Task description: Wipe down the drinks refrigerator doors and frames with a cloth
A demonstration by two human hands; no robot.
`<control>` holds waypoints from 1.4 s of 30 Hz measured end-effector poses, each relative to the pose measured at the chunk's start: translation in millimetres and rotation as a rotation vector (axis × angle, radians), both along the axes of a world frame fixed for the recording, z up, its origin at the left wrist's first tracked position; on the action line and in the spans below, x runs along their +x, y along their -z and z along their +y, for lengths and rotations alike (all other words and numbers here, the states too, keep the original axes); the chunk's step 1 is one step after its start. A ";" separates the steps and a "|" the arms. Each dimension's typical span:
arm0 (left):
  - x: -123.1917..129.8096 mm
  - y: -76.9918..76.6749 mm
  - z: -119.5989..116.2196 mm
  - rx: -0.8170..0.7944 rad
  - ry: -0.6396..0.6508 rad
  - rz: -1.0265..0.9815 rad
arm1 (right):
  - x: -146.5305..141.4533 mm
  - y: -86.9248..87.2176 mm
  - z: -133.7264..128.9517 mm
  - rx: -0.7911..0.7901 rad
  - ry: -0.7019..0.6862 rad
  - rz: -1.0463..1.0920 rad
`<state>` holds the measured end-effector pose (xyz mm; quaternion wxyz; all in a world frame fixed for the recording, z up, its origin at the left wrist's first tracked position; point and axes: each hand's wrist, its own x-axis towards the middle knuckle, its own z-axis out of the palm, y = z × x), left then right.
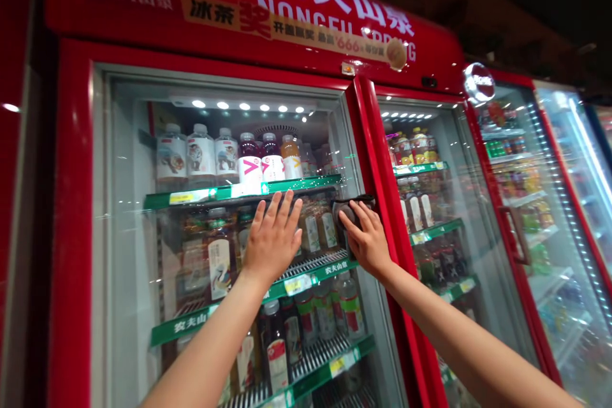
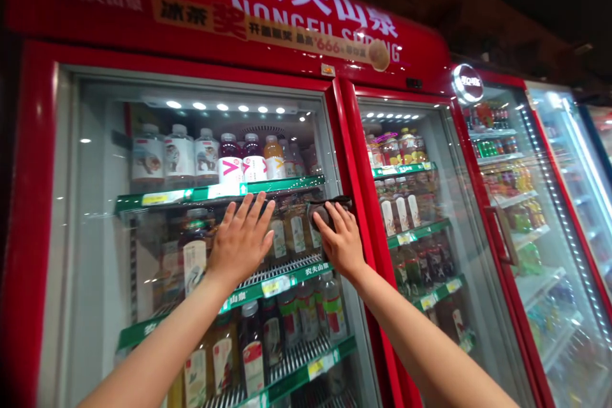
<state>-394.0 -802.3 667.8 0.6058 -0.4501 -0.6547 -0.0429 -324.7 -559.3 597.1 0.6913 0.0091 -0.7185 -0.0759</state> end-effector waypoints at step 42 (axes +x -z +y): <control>-7.5 -1.5 -0.7 -0.011 -0.050 0.115 | 3.5 -77.7 0.5 -0.134 0.018 -0.007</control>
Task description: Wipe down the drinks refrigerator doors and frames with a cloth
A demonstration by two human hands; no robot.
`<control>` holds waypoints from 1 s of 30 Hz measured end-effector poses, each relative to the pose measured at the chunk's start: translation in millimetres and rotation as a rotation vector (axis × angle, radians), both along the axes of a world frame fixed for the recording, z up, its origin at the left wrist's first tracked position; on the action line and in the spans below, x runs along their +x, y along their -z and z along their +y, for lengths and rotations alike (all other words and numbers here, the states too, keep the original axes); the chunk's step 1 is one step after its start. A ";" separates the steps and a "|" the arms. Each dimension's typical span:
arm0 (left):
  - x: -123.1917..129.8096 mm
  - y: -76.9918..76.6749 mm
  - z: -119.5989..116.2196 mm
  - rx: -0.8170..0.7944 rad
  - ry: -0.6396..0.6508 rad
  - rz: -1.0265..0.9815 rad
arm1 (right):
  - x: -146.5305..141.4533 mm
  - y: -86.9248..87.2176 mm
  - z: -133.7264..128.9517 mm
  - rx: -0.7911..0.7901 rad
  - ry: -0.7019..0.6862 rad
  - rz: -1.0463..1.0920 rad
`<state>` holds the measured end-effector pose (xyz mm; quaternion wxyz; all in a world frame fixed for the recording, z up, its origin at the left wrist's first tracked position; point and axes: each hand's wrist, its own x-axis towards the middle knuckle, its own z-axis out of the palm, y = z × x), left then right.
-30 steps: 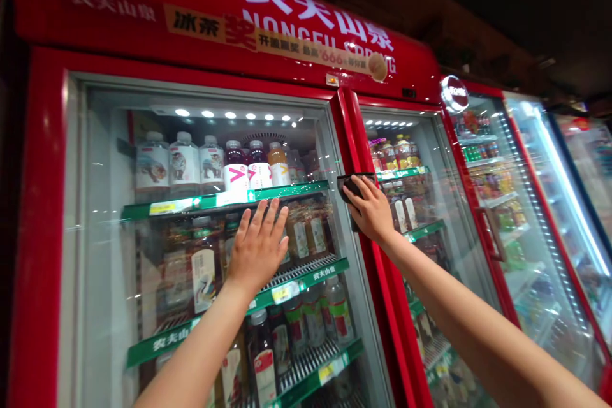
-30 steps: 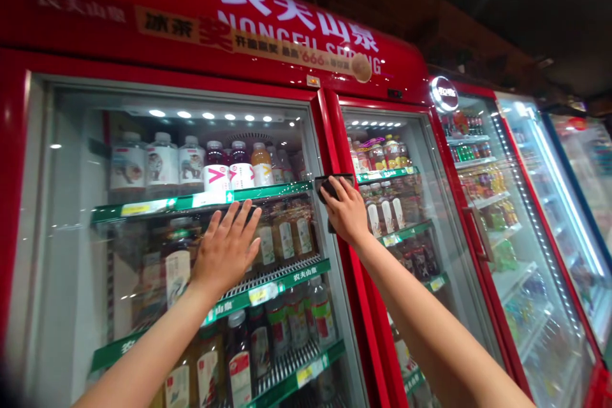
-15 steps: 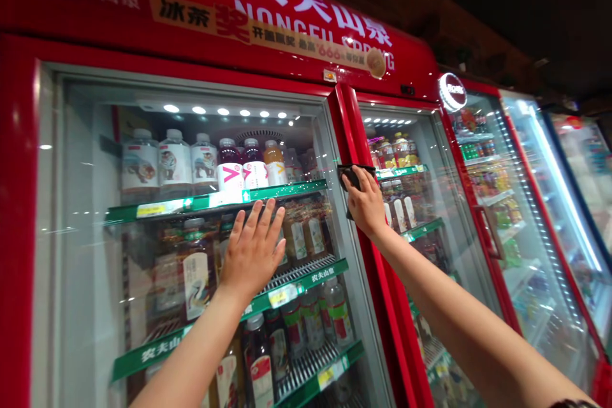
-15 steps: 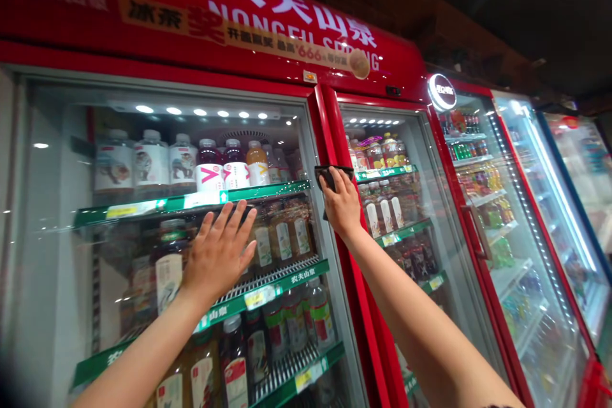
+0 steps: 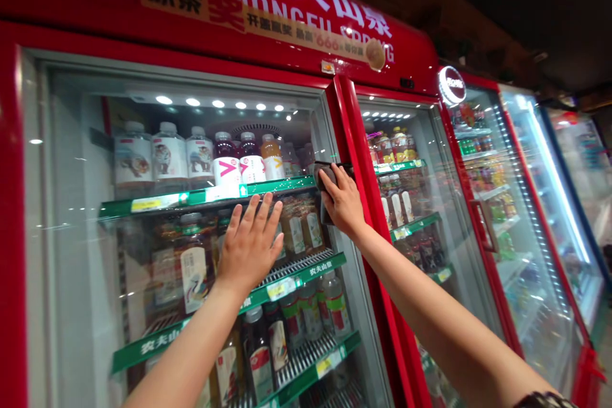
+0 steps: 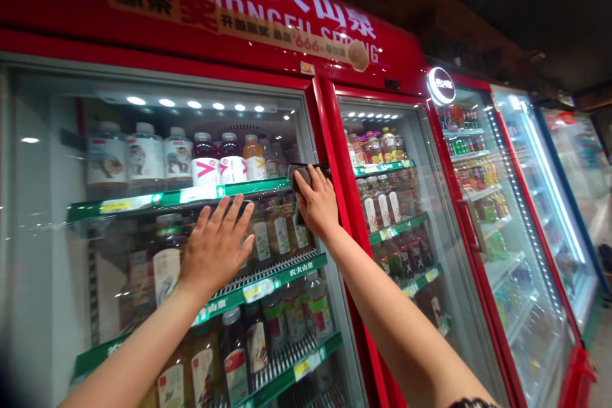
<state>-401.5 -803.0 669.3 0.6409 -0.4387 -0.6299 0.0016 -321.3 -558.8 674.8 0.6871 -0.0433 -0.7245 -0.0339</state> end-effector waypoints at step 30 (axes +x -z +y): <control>0.6 5.2 0.9 0.009 -0.046 -0.009 | -29.3 41.7 -35.4 -0.181 -0.008 0.117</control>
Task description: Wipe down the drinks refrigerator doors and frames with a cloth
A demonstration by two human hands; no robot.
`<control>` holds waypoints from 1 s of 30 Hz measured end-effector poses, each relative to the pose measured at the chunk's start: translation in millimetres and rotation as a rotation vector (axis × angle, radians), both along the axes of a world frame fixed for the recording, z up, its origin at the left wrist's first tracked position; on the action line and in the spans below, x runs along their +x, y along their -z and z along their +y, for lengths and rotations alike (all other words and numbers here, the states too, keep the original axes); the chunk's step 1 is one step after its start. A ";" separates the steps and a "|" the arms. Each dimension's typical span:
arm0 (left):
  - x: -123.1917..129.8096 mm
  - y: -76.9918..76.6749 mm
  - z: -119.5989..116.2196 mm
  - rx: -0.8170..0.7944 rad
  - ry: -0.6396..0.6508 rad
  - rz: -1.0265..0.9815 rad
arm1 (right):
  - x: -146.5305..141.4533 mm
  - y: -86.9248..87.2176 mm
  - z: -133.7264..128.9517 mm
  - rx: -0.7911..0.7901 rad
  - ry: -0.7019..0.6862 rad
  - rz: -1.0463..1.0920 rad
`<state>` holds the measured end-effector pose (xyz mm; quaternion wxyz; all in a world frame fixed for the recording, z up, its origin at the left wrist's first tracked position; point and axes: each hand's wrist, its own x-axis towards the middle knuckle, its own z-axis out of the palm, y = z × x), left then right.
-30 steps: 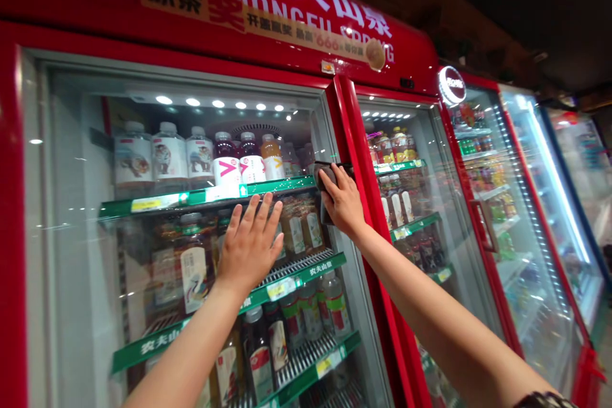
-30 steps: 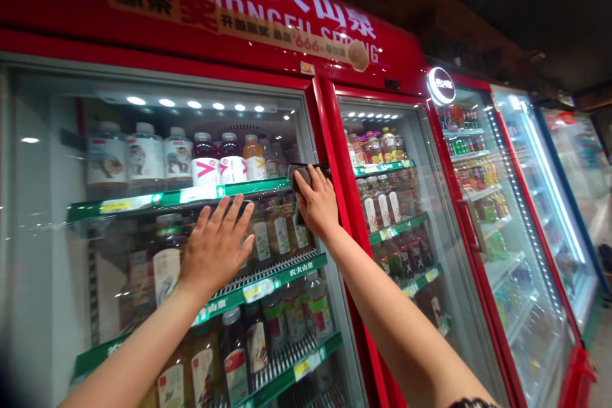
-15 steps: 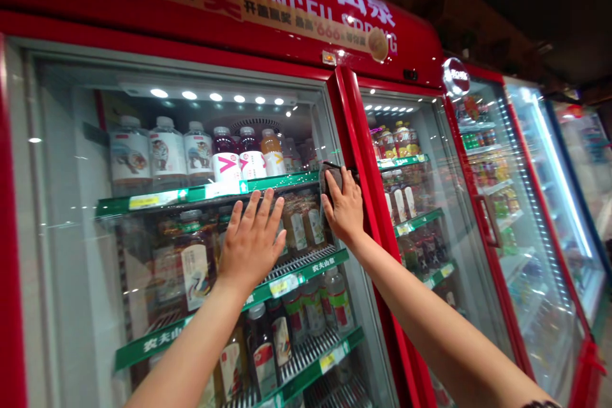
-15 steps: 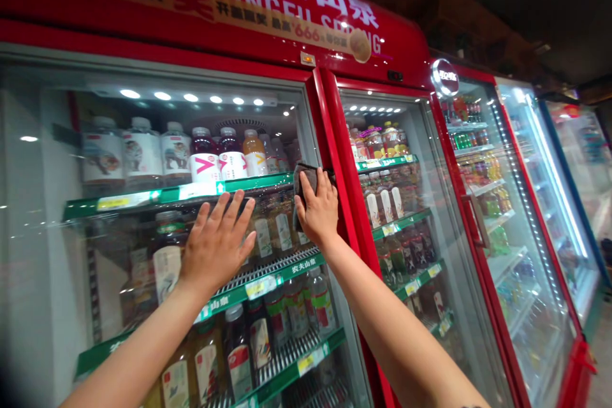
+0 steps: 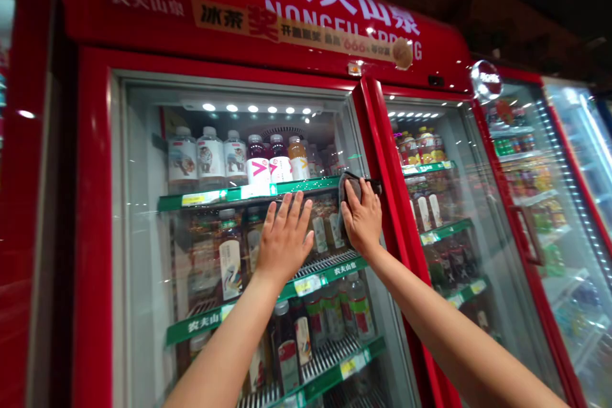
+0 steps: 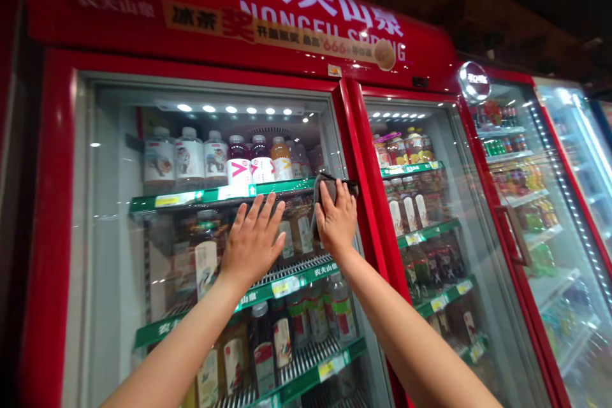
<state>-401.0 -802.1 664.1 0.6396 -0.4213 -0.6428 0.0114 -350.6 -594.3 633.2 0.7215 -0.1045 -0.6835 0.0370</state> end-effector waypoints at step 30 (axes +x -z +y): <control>-11.8 34.9 -166.0 -0.041 -0.144 0.022 | -2.4 7.9 -55.8 0.253 -0.086 -0.041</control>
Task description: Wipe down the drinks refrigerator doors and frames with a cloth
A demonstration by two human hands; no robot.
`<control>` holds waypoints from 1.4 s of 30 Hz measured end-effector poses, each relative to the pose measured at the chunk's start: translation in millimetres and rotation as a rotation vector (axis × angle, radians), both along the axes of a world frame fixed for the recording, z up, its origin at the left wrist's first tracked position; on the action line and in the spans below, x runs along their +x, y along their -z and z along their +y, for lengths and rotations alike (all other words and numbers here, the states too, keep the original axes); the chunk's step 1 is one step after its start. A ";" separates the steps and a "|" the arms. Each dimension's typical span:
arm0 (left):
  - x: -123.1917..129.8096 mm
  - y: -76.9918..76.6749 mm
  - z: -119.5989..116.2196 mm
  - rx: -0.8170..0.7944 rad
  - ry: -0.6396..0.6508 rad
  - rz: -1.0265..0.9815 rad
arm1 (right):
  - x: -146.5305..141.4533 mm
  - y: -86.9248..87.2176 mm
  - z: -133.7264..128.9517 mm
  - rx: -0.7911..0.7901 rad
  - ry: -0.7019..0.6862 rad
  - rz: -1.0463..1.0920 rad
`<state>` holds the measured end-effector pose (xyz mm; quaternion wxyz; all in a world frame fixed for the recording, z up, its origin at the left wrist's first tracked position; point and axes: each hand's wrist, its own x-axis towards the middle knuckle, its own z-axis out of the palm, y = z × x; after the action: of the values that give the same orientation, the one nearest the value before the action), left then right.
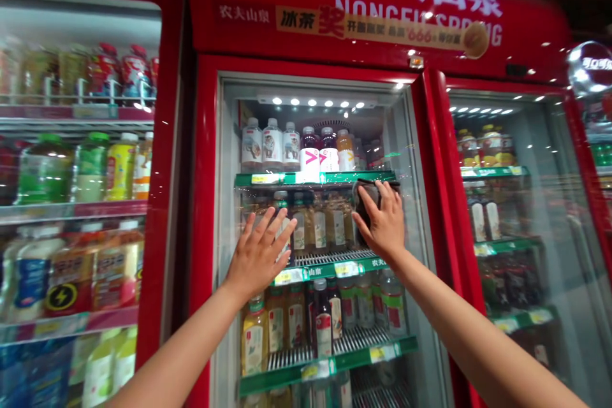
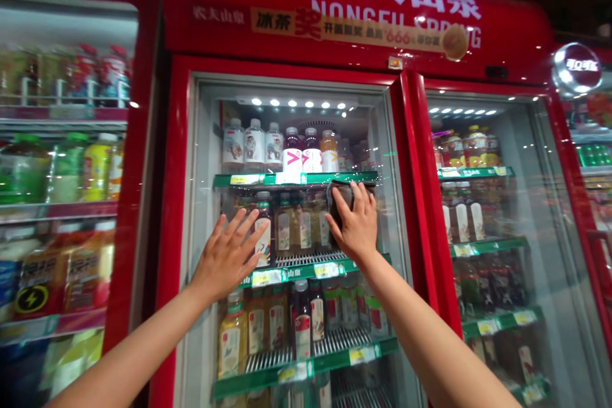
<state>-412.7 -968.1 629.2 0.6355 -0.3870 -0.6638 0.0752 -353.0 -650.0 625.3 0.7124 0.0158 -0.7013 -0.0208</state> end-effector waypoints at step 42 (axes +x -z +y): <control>-7.2 22.4 4.9 0.188 0.144 0.071 | -12.4 -22.6 -82.1 0.123 0.021 0.037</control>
<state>-420.0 -963.2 606.8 0.6959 -0.3694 -0.6155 -0.0193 -365.3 -732.2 647.9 0.7227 0.0518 -0.6854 -0.0716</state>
